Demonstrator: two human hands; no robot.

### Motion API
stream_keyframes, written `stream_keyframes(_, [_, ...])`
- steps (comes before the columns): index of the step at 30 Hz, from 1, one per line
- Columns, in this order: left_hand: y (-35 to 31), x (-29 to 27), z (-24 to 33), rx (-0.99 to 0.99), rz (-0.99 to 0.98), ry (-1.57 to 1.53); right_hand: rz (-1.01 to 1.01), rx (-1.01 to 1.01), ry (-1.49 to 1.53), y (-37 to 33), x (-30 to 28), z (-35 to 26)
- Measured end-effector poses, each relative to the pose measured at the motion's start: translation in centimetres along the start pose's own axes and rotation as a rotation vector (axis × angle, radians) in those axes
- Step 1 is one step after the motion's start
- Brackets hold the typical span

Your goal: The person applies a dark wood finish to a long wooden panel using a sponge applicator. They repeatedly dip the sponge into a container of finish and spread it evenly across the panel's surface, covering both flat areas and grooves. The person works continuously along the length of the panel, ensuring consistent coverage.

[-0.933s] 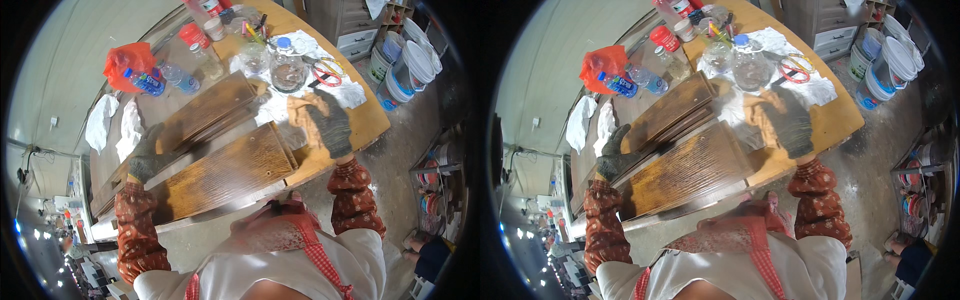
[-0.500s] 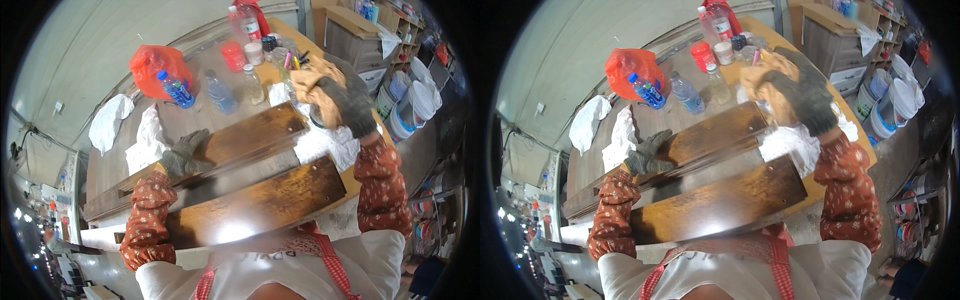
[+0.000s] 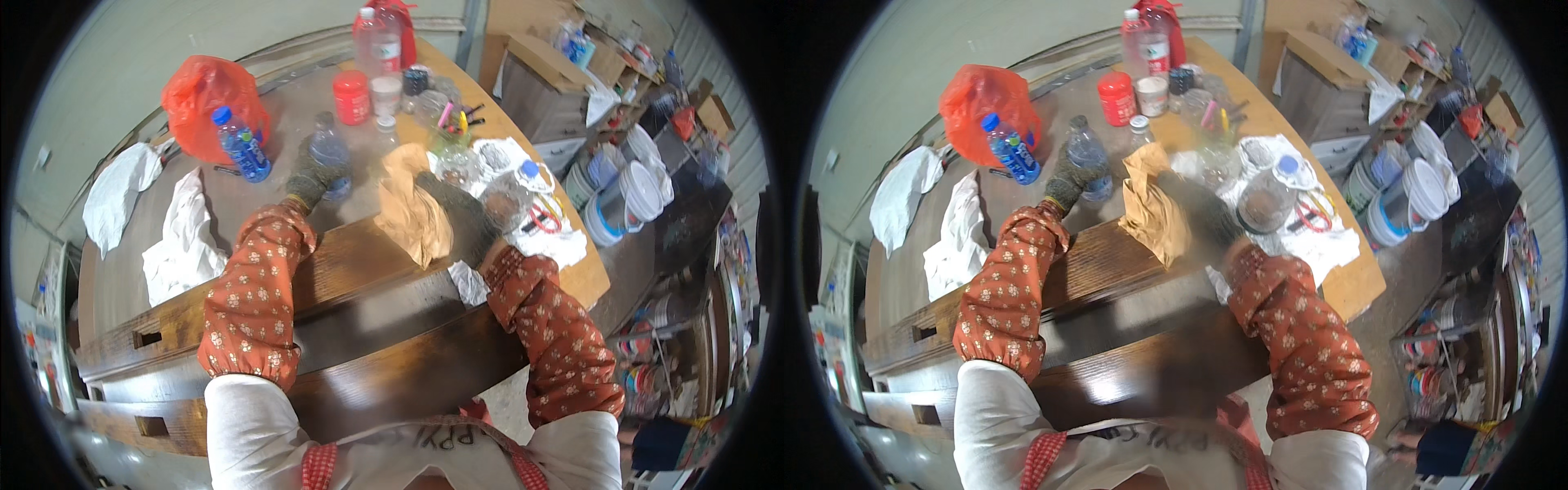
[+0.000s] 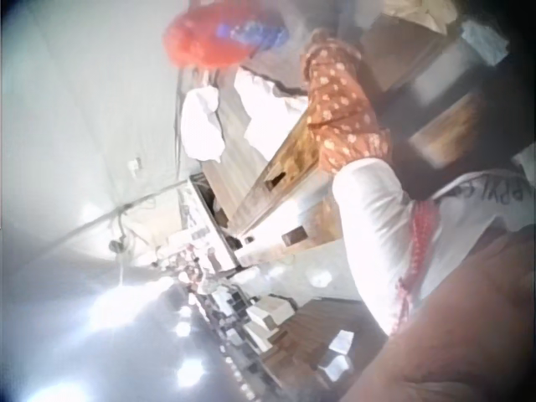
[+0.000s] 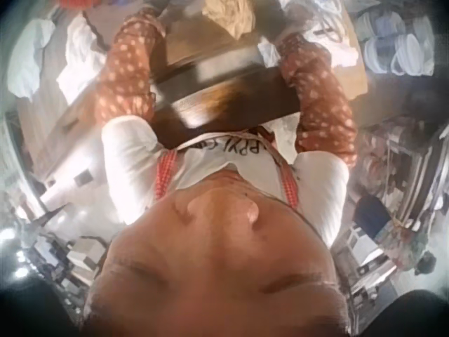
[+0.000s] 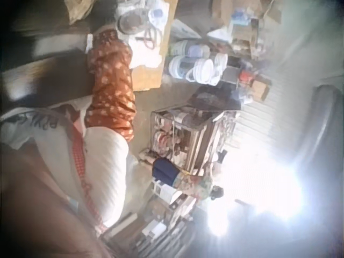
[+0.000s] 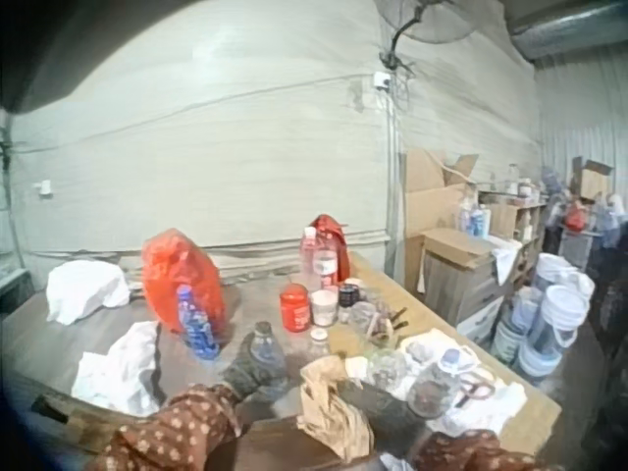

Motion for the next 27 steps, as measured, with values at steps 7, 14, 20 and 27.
stream_keyframes(7, [-4.4,0.6,6.2,0.216,0.091,0.378,0.187,-0.097,-0.176,-0.2,-1.9,0.8])
stream_keyframes(14, [-9.1,2.5,16.9,0.809,-0.085,1.041,0.307,-0.611,-1.03,0.9,-5.6,1.1])
stream_keyframes(20, [-12.5,3.0,19.0,0.97,-0.094,1.302,0.091,-0.62,-1.179,0.7,-1.6,1.2])
stream_keyframes(27, [-10.6,3.0,17.5,0.501,-0.156,0.955,0.1,-0.382,-0.827,2.0,-4.4,1.6])
Point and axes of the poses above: each hand's wrist, its own y-axis towards the middle knuckle, its own x-axis out of the palm, z = x × y, the point moved 4 cm from there along y, towards the middle knuckle, and after that the axes turned 13 degrees about -y, right-handed, at the moved point
